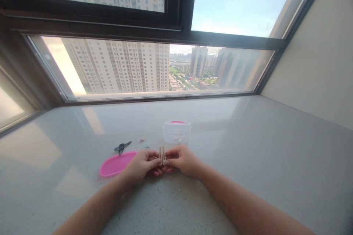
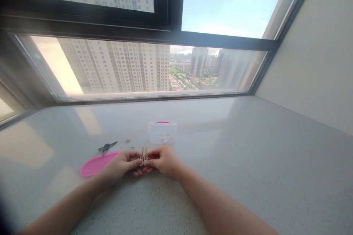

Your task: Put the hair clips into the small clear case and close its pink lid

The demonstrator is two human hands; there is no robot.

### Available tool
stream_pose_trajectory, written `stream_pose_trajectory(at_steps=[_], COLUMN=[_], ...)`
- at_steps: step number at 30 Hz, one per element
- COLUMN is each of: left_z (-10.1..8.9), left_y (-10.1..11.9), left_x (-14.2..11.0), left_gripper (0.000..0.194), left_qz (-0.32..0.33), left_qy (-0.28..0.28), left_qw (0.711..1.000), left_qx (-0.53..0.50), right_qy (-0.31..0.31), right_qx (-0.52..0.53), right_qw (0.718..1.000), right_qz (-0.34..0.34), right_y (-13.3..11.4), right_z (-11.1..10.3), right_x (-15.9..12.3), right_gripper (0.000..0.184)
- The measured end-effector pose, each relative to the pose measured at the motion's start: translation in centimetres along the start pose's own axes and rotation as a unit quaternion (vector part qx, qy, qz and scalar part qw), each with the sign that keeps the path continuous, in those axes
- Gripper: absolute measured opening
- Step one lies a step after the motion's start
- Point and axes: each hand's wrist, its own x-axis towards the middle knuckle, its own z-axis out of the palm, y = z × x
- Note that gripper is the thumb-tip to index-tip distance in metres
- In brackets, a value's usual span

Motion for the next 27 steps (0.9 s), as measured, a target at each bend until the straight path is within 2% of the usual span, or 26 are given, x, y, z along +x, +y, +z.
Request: stream_pose_trajectory(at_steps=[15,27], left_z=[-0.57,-0.79], left_y=[0.33,0.38], left_x=[-0.24,-0.26], left_gripper=[0.037,0.038], left_qz=[-0.013,-0.009], left_qy=[-0.018,-0.026], left_qw=[1.000,0.999], left_qx=[0.003,0.019], right_qy=[-0.013,-0.021], right_qx=[-0.004,-0.011], right_qw=[1.000,1.000], right_qz=[-0.004,-0.013], right_y=[-0.28,-0.28], right_z=[0.13,0.17], right_x=[0.31,0.34], right_gripper=[0.044,0.053])
